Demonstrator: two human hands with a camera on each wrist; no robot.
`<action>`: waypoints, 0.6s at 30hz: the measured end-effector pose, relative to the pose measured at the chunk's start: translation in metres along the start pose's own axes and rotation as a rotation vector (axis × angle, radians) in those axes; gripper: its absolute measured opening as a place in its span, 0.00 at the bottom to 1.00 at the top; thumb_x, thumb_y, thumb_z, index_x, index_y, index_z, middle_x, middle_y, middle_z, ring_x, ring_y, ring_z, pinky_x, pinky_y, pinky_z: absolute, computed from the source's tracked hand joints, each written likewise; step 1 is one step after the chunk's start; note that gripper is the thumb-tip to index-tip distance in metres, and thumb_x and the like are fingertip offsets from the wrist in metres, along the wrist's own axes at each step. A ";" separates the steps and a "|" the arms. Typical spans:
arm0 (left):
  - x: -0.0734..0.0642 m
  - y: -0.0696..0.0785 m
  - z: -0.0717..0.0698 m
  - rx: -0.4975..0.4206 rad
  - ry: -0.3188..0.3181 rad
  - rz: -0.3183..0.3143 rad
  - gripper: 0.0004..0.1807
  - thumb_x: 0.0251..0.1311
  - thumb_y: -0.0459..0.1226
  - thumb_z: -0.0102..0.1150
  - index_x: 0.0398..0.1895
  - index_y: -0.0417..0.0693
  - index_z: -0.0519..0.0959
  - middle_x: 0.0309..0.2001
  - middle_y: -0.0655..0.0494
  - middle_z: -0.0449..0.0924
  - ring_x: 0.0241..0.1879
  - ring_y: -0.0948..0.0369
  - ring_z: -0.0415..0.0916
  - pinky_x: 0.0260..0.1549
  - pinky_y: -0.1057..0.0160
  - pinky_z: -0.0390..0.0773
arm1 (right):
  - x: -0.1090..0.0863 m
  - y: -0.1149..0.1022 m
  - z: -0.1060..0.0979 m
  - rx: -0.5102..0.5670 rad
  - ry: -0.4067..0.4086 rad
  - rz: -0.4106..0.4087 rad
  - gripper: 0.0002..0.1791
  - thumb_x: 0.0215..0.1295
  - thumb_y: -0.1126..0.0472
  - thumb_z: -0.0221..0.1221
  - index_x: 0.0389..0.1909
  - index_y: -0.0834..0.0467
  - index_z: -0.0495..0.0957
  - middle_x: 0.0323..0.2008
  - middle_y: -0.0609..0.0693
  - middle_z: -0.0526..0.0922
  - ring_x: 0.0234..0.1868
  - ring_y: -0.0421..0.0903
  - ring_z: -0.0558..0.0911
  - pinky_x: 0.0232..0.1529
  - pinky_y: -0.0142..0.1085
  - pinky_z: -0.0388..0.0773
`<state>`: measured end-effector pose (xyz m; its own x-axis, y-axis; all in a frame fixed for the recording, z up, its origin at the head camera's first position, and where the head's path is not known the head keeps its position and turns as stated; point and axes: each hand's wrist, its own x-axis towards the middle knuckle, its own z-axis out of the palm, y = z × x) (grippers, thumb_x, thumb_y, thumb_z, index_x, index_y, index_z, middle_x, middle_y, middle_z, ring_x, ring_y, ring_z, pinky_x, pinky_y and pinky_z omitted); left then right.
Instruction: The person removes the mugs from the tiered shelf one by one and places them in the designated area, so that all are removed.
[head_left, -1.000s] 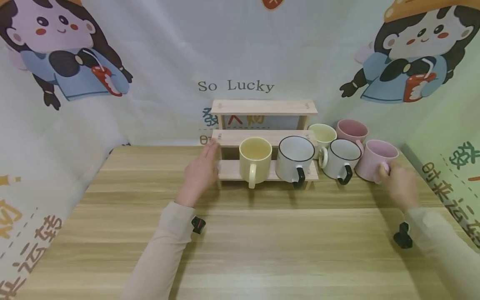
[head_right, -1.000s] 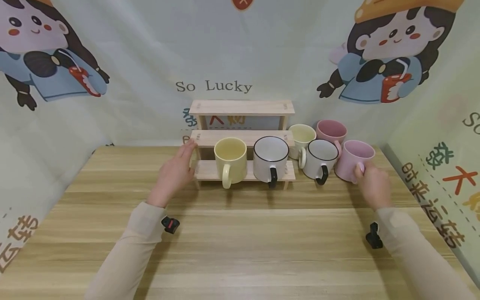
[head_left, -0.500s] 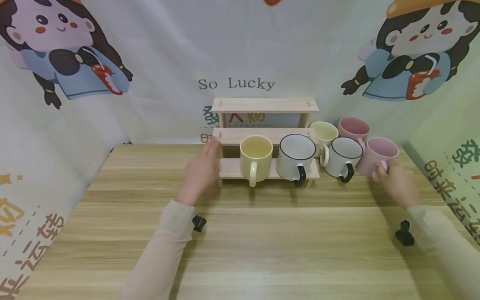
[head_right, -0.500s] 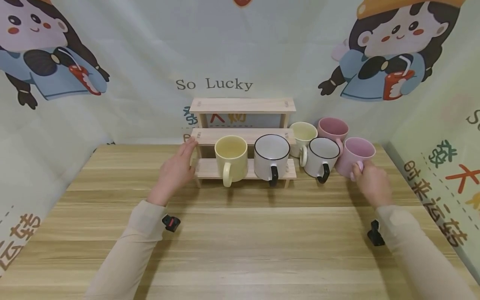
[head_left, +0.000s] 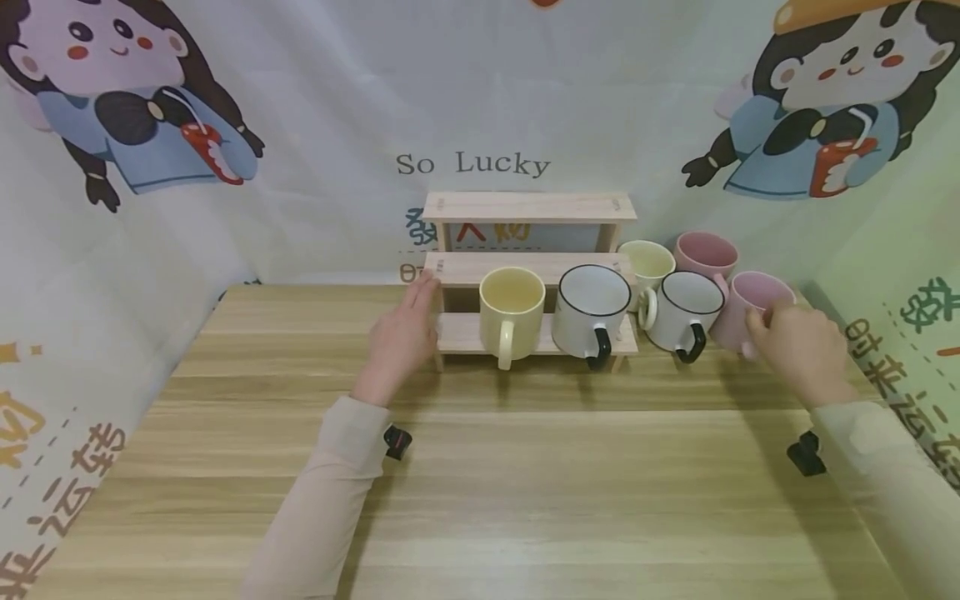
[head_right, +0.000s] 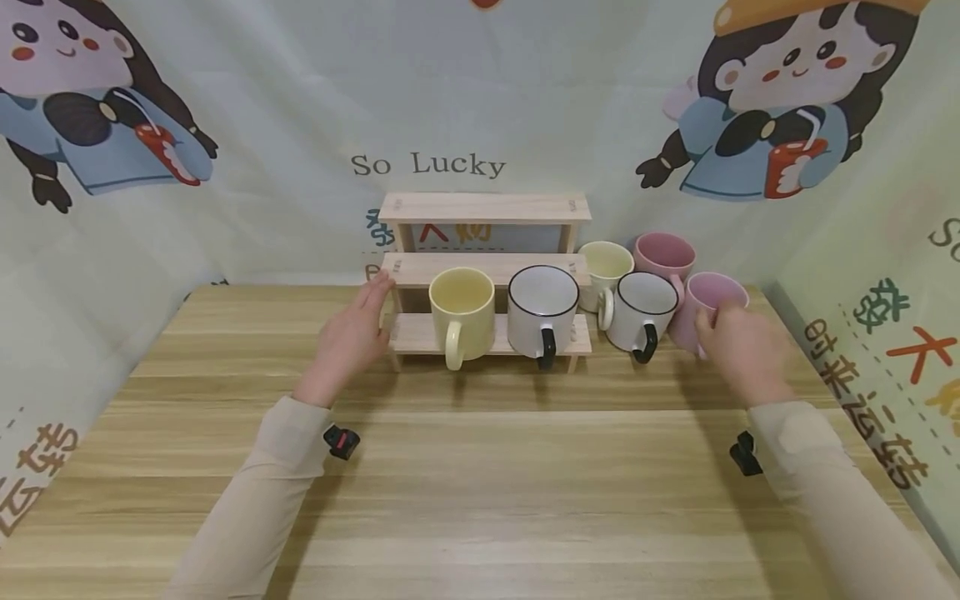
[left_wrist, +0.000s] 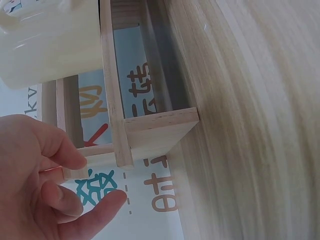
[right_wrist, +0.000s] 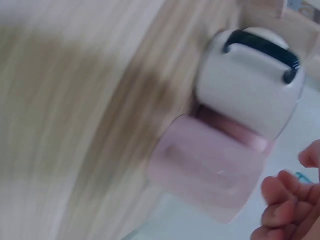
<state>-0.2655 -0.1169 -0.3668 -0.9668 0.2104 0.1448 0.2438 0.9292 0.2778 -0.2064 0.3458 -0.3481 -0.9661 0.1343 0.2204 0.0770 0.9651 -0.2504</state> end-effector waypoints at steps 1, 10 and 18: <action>0.000 0.000 0.000 0.001 0.001 0.001 0.41 0.55 0.31 0.57 0.74 0.48 0.53 0.76 0.55 0.47 0.20 0.57 0.69 0.13 0.64 0.70 | 0.000 -0.004 -0.001 0.009 0.024 -0.013 0.27 0.71 0.48 0.42 0.12 0.56 0.61 0.12 0.55 0.67 0.15 0.53 0.66 0.10 0.40 0.59; 0.002 0.001 -0.001 0.000 0.004 0.007 0.41 0.55 0.31 0.56 0.73 0.48 0.53 0.76 0.55 0.47 0.20 0.56 0.69 0.13 0.64 0.69 | -0.002 -0.030 -0.008 0.056 0.121 -0.044 0.24 0.68 0.49 0.47 0.13 0.56 0.64 0.13 0.51 0.68 0.20 0.53 0.67 0.15 0.39 0.54; 0.002 0.000 0.000 0.001 0.008 0.013 0.40 0.55 0.30 0.55 0.73 0.47 0.54 0.76 0.54 0.47 0.20 0.56 0.69 0.14 0.63 0.69 | -0.007 -0.052 -0.010 0.084 0.182 -0.188 0.21 0.65 0.56 0.52 0.11 0.56 0.70 0.08 0.46 0.70 0.15 0.48 0.68 0.19 0.36 0.56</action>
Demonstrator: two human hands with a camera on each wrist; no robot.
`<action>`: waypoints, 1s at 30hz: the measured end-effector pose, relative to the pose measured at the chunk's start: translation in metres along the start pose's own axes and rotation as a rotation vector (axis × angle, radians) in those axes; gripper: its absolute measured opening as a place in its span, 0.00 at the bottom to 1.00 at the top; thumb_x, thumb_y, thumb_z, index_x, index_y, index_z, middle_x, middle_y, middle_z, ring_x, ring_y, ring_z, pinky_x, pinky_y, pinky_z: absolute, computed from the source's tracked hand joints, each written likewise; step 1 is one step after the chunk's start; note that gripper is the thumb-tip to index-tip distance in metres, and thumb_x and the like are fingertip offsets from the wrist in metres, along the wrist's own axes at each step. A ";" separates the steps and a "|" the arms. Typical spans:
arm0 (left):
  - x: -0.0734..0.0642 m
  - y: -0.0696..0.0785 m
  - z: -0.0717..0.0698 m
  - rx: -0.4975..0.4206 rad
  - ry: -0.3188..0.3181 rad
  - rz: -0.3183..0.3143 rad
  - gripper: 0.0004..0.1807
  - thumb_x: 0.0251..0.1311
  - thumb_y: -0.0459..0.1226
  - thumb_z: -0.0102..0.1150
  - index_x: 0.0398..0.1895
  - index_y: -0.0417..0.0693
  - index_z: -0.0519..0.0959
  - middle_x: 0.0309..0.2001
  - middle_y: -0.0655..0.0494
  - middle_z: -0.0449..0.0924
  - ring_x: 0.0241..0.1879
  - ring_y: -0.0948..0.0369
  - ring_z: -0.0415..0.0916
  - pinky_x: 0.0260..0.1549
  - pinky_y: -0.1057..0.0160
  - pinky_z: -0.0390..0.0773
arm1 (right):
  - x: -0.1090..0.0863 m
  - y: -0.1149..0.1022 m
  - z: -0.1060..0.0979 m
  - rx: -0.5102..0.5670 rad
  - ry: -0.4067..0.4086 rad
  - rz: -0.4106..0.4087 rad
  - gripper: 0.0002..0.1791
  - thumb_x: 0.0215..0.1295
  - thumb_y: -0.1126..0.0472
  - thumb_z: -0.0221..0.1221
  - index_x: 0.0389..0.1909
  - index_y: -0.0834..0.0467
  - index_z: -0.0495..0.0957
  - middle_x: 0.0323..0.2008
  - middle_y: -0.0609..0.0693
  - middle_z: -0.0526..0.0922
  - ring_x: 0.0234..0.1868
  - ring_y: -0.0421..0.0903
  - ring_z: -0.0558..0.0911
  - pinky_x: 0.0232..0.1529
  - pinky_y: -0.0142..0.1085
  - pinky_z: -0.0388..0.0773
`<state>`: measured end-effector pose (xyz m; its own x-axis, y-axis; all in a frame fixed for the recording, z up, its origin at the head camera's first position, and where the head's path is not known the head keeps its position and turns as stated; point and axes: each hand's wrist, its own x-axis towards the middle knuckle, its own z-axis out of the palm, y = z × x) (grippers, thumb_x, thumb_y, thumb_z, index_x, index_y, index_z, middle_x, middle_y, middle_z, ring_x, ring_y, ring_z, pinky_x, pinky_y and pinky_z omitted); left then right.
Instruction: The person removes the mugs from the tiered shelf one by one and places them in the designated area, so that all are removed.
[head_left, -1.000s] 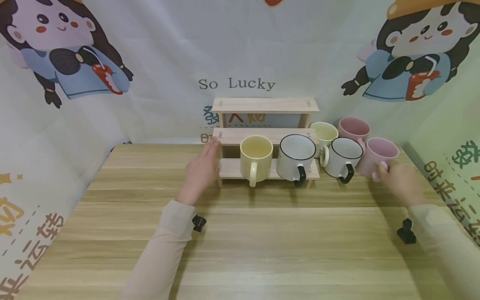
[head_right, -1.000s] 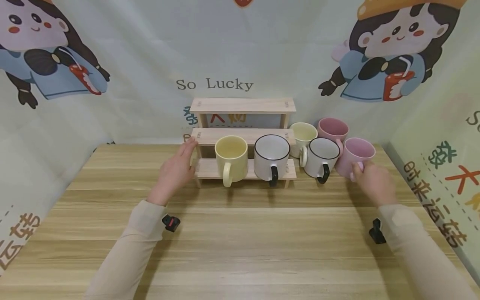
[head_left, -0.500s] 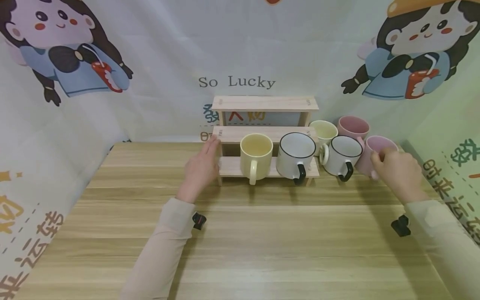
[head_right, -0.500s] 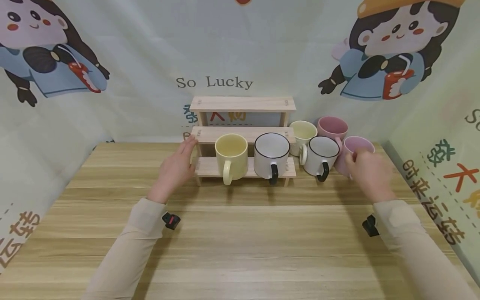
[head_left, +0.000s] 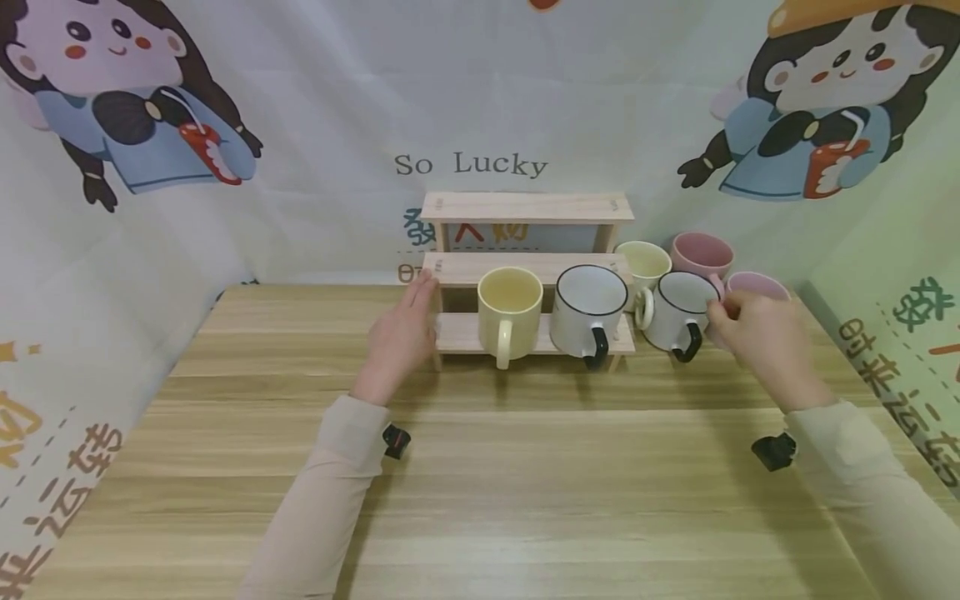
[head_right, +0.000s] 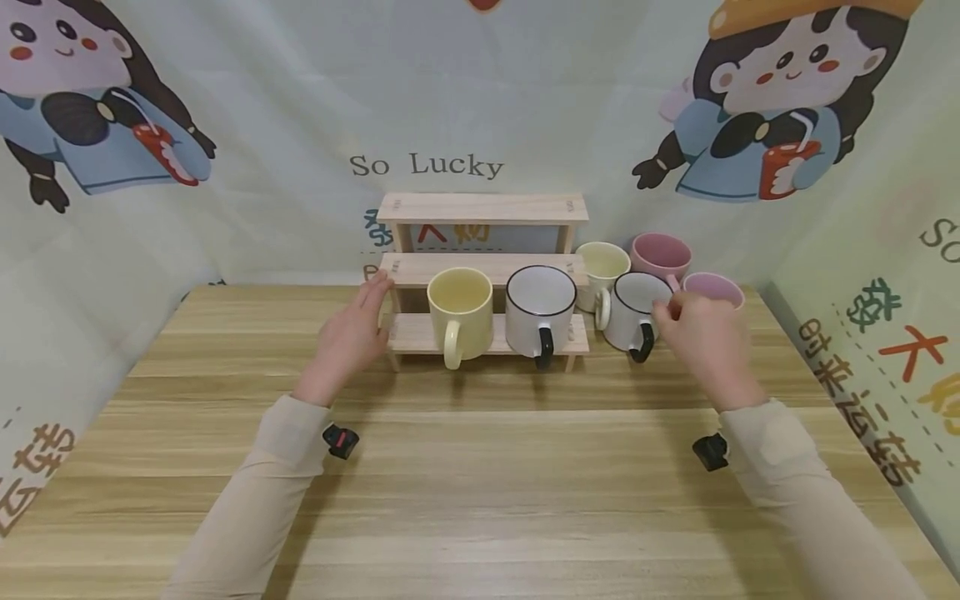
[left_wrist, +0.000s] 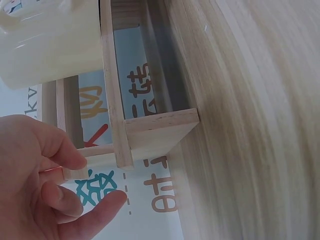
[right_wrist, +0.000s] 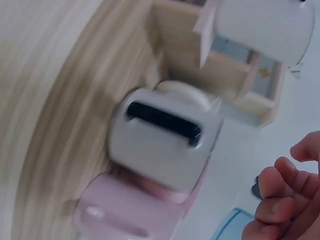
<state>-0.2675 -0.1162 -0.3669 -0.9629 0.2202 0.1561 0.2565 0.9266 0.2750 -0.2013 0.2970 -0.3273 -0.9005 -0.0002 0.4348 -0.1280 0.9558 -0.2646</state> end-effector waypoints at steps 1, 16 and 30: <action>0.000 0.000 0.000 0.001 0.004 0.001 0.40 0.55 0.30 0.55 0.73 0.47 0.54 0.76 0.54 0.48 0.20 0.56 0.69 0.14 0.63 0.69 | 0.001 -0.003 0.000 0.005 0.000 0.004 0.22 0.65 0.56 0.52 0.10 0.56 0.69 0.09 0.46 0.69 0.15 0.48 0.67 0.18 0.36 0.56; 0.000 0.000 -0.001 -0.005 -0.008 -0.007 0.41 0.55 0.31 0.56 0.73 0.48 0.53 0.76 0.55 0.47 0.27 0.53 0.74 0.15 0.63 0.71 | -0.006 -0.046 0.017 0.061 0.073 -0.081 0.19 0.63 0.59 0.55 0.12 0.58 0.70 0.10 0.49 0.69 0.14 0.46 0.65 0.15 0.33 0.56; 0.000 -0.001 0.000 -0.010 0.011 -0.002 0.40 0.55 0.30 0.55 0.73 0.48 0.54 0.76 0.55 0.48 0.20 0.55 0.69 0.14 0.63 0.70 | -0.015 -0.081 0.036 0.101 0.119 -0.113 0.19 0.61 0.52 0.57 0.14 0.56 0.71 0.11 0.49 0.70 0.15 0.48 0.68 0.17 0.35 0.58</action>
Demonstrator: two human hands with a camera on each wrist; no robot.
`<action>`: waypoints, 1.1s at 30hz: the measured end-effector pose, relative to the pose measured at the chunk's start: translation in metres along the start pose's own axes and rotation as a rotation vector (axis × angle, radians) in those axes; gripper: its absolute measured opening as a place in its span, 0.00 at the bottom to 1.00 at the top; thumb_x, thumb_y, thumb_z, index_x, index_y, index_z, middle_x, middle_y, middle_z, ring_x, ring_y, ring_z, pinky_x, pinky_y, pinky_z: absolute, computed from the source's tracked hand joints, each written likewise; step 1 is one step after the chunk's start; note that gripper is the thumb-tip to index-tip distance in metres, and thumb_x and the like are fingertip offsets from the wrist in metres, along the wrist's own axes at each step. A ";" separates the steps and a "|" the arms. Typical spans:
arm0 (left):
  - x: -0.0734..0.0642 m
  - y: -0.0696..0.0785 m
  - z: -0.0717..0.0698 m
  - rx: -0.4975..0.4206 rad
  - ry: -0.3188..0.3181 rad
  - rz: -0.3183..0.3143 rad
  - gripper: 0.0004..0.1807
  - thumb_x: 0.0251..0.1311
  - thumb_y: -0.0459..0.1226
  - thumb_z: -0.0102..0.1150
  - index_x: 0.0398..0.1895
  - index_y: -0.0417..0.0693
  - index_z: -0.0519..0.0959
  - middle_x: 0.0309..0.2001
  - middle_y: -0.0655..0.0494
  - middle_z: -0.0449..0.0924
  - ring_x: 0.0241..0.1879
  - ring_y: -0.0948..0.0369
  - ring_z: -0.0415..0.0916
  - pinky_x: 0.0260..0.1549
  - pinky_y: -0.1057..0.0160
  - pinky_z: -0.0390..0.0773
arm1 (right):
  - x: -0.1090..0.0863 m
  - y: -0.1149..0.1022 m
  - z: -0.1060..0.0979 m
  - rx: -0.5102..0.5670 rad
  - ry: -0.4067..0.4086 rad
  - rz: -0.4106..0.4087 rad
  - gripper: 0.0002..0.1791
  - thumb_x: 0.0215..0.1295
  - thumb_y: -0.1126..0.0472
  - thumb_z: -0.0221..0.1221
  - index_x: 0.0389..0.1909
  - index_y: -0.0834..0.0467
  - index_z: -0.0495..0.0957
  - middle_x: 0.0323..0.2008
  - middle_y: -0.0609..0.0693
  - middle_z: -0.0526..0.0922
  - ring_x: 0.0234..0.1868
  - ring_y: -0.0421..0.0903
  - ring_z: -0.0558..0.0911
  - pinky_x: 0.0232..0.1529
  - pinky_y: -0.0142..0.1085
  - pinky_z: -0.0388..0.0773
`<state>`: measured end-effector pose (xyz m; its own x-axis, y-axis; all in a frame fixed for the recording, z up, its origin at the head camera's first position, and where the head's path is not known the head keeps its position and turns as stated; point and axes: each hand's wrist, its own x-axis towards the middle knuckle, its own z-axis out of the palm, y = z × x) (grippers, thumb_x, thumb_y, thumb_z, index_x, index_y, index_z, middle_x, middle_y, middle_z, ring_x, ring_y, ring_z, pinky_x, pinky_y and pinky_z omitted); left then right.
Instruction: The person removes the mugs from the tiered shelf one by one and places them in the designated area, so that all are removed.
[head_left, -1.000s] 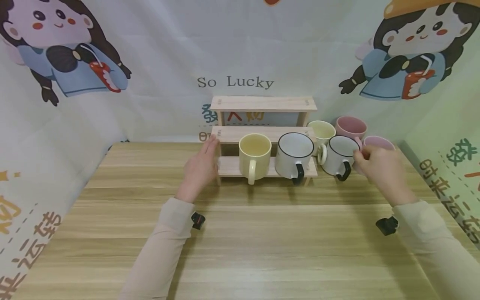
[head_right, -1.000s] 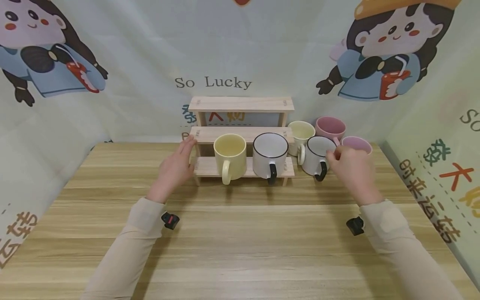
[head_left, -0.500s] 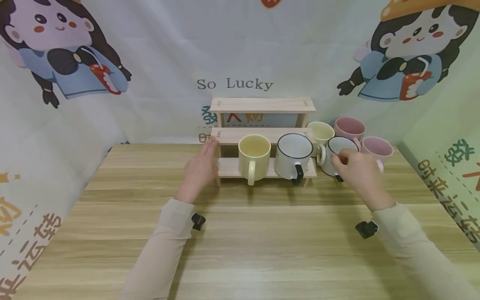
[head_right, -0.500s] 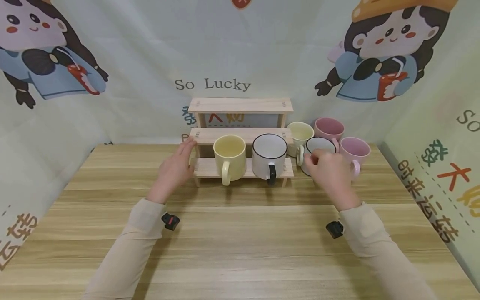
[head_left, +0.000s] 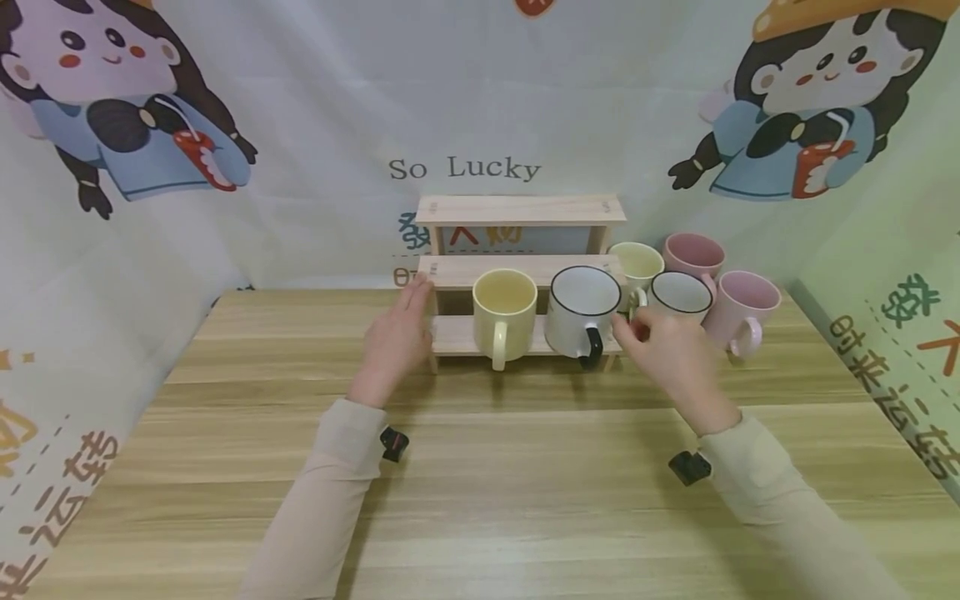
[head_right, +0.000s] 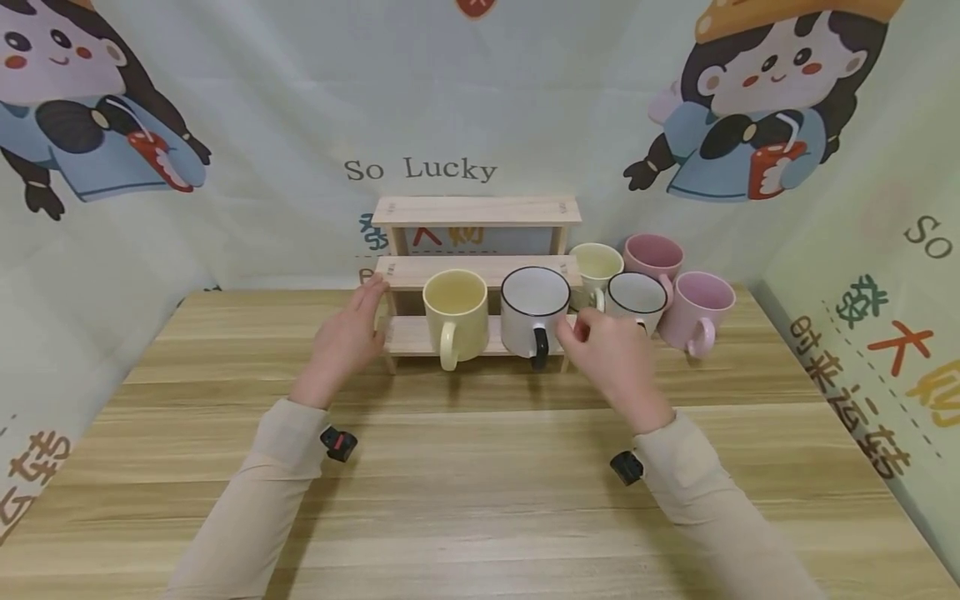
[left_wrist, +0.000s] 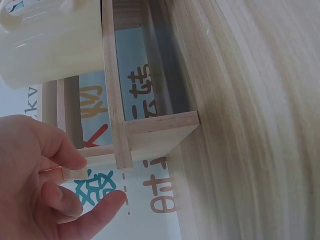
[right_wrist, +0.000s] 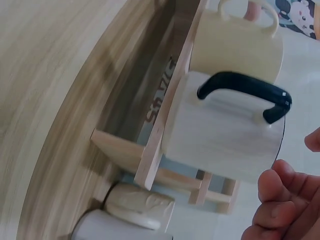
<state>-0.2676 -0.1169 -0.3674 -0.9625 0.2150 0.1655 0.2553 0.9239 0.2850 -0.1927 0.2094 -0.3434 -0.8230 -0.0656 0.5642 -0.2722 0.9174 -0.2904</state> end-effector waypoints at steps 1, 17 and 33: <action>0.000 0.000 0.000 0.001 0.001 0.001 0.40 0.55 0.30 0.55 0.73 0.48 0.54 0.76 0.55 0.48 0.20 0.55 0.69 0.14 0.63 0.70 | 0.000 -0.002 0.001 -0.005 -0.011 0.002 0.20 0.61 0.51 0.57 0.14 0.56 0.71 0.12 0.49 0.70 0.15 0.48 0.68 0.16 0.35 0.58; 0.001 -0.001 0.002 -0.005 -0.001 -0.010 0.39 0.56 0.31 0.53 0.73 0.50 0.54 0.76 0.56 0.48 0.19 0.55 0.68 0.13 0.62 0.69 | 0.000 -0.030 0.026 -0.055 -0.083 0.033 0.25 0.58 0.48 0.61 0.11 0.57 0.64 0.09 0.48 0.63 0.12 0.48 0.64 0.13 0.36 0.56; 0.000 -0.001 0.000 0.000 0.009 0.007 0.38 0.56 0.31 0.52 0.73 0.48 0.55 0.76 0.54 0.49 0.25 0.54 0.71 0.14 0.63 0.69 | -0.009 -0.026 0.037 0.031 0.054 0.027 0.15 0.61 0.62 0.56 0.17 0.62 0.68 0.12 0.58 0.71 0.13 0.56 0.71 0.12 0.45 0.69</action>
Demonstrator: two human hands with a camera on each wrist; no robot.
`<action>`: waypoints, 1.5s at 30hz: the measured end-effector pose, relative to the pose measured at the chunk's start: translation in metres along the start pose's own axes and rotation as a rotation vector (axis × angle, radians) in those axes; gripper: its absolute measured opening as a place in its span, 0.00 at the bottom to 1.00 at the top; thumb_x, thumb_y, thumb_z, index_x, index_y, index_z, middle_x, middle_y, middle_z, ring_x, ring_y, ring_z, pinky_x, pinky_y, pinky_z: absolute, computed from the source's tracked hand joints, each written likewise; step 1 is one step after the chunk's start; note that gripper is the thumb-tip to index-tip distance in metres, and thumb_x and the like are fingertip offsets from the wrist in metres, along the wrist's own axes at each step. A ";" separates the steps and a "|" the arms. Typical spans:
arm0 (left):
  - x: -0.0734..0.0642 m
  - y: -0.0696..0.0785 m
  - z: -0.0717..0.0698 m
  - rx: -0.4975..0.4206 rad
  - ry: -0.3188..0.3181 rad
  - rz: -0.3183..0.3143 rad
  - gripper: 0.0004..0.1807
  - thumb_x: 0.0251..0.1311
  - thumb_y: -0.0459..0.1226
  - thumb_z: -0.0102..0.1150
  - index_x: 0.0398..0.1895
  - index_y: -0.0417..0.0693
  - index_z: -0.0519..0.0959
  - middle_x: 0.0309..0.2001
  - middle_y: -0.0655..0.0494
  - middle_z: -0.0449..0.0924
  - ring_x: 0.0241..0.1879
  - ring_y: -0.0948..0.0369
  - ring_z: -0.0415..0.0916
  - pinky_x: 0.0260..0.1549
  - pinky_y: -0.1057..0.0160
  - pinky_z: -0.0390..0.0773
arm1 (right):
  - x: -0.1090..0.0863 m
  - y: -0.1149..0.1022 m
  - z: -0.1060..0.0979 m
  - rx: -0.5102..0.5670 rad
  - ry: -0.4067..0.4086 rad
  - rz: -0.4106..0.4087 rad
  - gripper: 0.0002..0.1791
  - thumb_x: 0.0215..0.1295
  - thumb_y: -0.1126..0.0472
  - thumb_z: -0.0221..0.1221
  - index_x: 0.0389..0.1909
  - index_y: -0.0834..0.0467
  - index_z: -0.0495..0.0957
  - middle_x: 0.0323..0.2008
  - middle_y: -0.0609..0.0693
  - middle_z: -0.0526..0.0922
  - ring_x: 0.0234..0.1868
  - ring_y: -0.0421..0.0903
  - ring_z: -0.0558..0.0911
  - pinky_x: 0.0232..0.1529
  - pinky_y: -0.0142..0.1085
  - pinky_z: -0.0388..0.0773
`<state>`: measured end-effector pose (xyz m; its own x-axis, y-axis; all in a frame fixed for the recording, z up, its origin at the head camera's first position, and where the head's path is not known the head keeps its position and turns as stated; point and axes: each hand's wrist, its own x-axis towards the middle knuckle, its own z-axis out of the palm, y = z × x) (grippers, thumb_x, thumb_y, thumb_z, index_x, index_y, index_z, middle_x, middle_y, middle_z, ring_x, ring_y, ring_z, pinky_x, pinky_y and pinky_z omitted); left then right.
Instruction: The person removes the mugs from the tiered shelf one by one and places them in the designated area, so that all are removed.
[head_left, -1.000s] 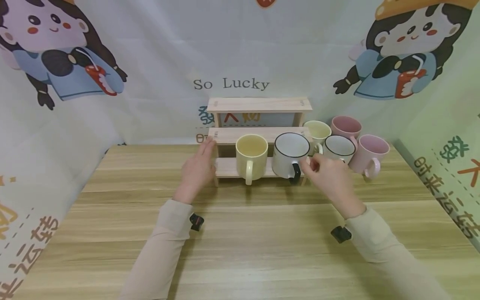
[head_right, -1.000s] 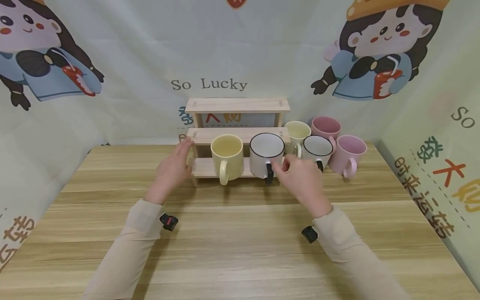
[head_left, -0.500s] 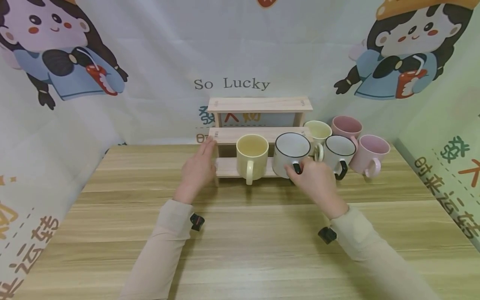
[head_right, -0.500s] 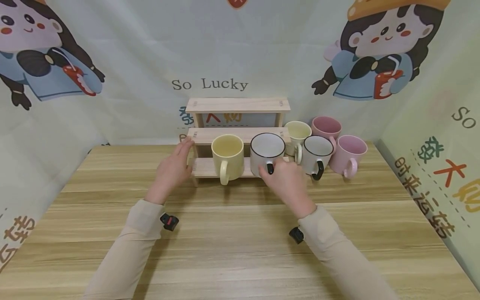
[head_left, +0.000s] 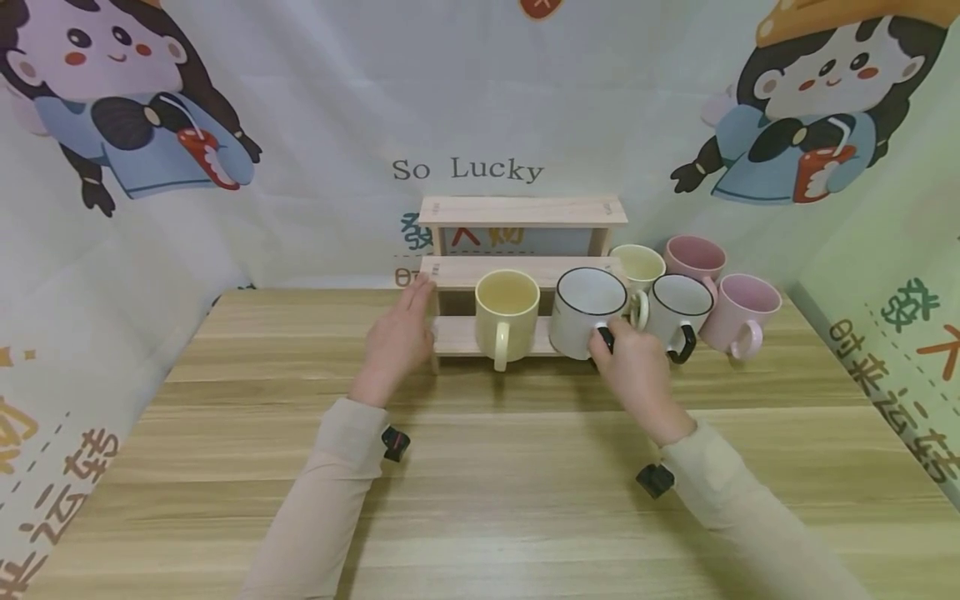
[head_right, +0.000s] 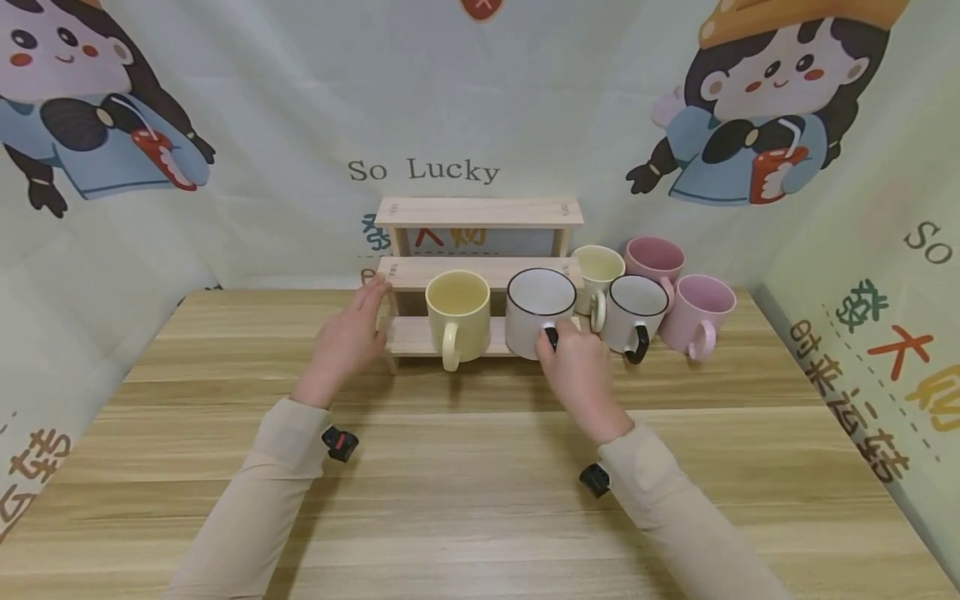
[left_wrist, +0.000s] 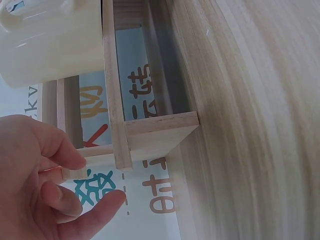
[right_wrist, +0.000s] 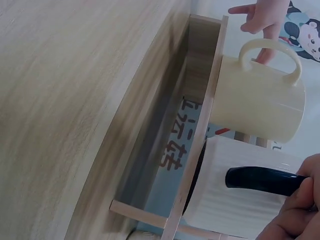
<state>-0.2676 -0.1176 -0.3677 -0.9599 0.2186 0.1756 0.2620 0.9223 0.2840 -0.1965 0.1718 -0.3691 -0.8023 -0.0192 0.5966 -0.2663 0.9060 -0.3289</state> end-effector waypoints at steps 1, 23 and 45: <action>0.000 0.000 0.000 0.000 0.000 -0.001 0.38 0.57 0.31 0.52 0.73 0.48 0.55 0.76 0.54 0.49 0.25 0.54 0.71 0.14 0.63 0.69 | -0.001 0.001 0.000 0.001 0.016 -0.005 0.15 0.61 0.62 0.56 0.18 0.63 0.69 0.12 0.59 0.71 0.13 0.57 0.71 0.13 0.47 0.69; 0.000 0.002 0.000 0.002 0.004 0.003 0.39 0.55 0.31 0.55 0.72 0.47 0.55 0.76 0.53 0.50 0.27 0.53 0.73 0.15 0.62 0.70 | -0.021 0.044 -0.021 0.028 0.222 -0.056 0.12 0.57 0.67 0.57 0.19 0.66 0.67 0.11 0.60 0.69 0.11 0.58 0.69 0.11 0.47 0.65; -0.001 0.002 0.000 0.009 0.005 -0.002 0.39 0.55 0.30 0.54 0.72 0.47 0.55 0.76 0.55 0.49 0.26 0.54 0.72 0.14 0.63 0.69 | -0.038 0.069 -0.039 -0.003 0.228 0.002 0.15 0.57 0.66 0.55 0.14 0.64 0.63 0.09 0.56 0.66 0.10 0.53 0.64 0.12 0.37 0.56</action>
<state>-0.2666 -0.1160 -0.3675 -0.9598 0.2155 0.1799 0.2595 0.9256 0.2755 -0.1634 0.2512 -0.3863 -0.6612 0.0778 0.7461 -0.2633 0.9073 -0.3279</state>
